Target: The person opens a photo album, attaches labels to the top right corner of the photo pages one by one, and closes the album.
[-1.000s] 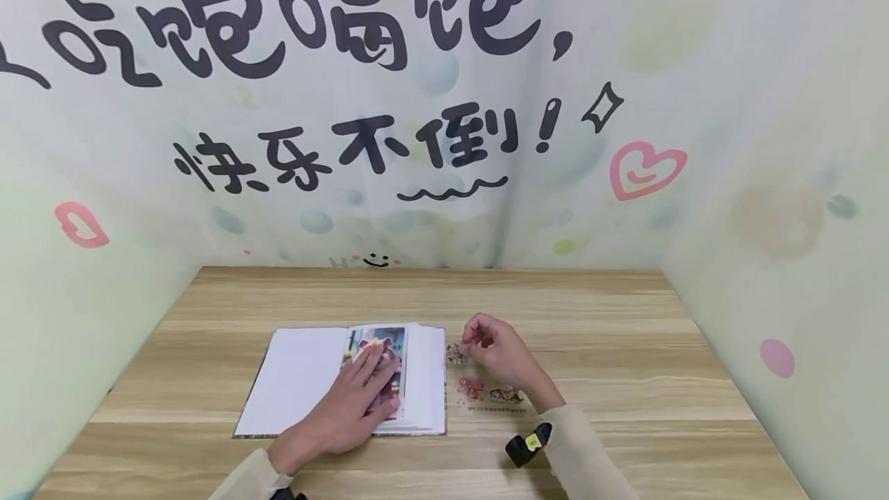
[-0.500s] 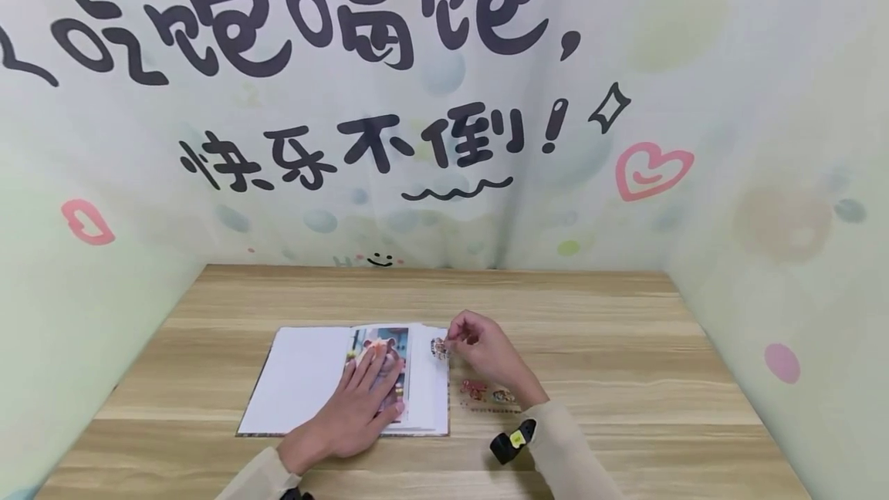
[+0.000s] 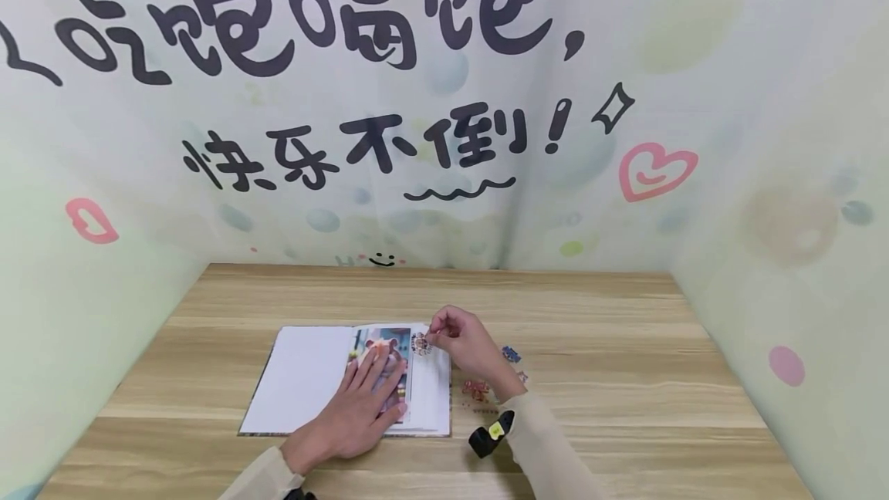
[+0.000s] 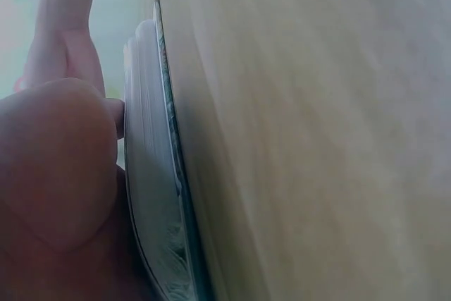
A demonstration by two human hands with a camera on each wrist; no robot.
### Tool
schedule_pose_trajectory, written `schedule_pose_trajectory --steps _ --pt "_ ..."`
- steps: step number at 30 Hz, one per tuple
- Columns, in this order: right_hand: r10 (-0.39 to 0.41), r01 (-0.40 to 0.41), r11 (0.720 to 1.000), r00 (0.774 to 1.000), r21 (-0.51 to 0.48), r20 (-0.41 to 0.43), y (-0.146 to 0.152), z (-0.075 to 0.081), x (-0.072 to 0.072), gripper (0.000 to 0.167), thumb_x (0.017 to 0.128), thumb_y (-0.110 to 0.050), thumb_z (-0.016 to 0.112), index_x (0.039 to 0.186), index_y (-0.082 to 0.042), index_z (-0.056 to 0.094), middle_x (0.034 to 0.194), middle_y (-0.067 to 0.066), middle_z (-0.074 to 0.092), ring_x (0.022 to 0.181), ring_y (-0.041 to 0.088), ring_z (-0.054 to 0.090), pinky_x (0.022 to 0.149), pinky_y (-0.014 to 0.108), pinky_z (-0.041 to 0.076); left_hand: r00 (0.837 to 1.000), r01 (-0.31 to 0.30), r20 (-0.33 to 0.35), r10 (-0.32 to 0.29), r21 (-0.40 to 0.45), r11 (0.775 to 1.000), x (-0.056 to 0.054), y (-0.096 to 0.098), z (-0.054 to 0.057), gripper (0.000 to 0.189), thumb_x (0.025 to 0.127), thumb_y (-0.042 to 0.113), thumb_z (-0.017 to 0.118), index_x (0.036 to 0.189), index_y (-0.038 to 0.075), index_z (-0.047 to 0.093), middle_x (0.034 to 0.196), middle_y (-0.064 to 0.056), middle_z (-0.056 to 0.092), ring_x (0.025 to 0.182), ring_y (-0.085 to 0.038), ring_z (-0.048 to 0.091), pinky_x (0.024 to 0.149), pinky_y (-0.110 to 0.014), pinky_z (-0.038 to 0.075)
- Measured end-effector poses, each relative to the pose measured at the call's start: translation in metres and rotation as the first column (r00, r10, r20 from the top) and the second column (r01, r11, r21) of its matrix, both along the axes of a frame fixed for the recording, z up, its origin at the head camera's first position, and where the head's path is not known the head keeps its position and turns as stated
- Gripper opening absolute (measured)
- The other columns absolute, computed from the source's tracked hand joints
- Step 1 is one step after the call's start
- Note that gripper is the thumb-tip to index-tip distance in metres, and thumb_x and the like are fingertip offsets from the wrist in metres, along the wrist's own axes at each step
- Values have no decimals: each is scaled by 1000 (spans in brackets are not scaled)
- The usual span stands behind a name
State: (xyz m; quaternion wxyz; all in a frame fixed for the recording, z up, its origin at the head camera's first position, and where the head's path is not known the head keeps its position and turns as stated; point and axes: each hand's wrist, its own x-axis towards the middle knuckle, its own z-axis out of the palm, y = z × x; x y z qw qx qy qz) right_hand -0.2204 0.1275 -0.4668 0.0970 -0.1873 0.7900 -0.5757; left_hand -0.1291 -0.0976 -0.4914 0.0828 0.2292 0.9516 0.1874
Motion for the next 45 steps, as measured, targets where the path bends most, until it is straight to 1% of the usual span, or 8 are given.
schedule_pose_trajectory --steps 3,6,12,20,26,30,38,45 --pt "-15 16 1000 999 -17 42 -6 0 -2 10 93 2 62 98 -5 60 98 9 68 91 30 66 81 45 56 1000 -1 -3 1 15 1000 0 0 -2 66 105 50 34 158 12 25 166 -18 4 152 -36 -2 119 -63 4" --pt "-35 37 999 996 -22 77 -11 -1 -4 8 93 -2 64 98 -7 60 98 8 69 90 30 64 76 39 54 1000 -4 -12 4 14 1000 0 0 -5 65 105 50 34 158 12 26 166 -17 5 153 -36 -1 119 -63 4" --pt "-78 86 995 981 -41 177 -21 -8 -12 7 94 -8 66 95 -11 60 94 6 68 76 19 54 62 25 44 1000 -3 -16 3 -12 1000 0 -1 -3 64 105 49 34 157 12 27 166 -17 6 152 -36 1 119 -61 6" --pt "-91 120 989 956 -88 279 -32 -12 -17 9 93 -3 64 100 -6 58 88 5 67 67 14 46 56 22 36 1000 3 -11 -4 -35 999 0 0 0 65 105 49 31 157 12 26 165 -18 6 153 -36 1 119 -61 7" --pt "-89 112 991 958 -70 273 -37 -18 -24 8 94 -5 65 97 -8 58 85 4 67 59 12 40 51 22 31 1000 11 -18 -12 -52 999 1 -1 3 64 106 47 33 158 11 25 165 -19 4 152 -37 2 119 -61 7" --pt "-104 120 992 960 -45 261 -39 -20 -26 9 93 -4 65 95 -10 59 84 3 67 60 14 41 51 22 32 1000 10 -23 -11 -62 998 1 0 5 64 106 47 32 158 11 25 165 -19 5 152 -37 3 119 -61 8" --pt "-87 91 996 978 -12 189 -40 -27 -31 8 91 -1 65 96 -6 61 87 4 65 78 16 56 66 24 43 1000 7 -14 -8 -66 998 0 0 6 64 106 47 31 158 11 24 165 -19 5 152 -36 3 119 -61 9" --pt "-92 98 995 980 -22 178 -37 -24 -30 9 92 0 64 98 -6 61 91 4 65 85 18 58 74 28 45 999 7 -31 -9 -57 998 -1 0 -4 66 105 50 31 158 12 22 166 -18 3 153 -35 -1 119 -62 6"
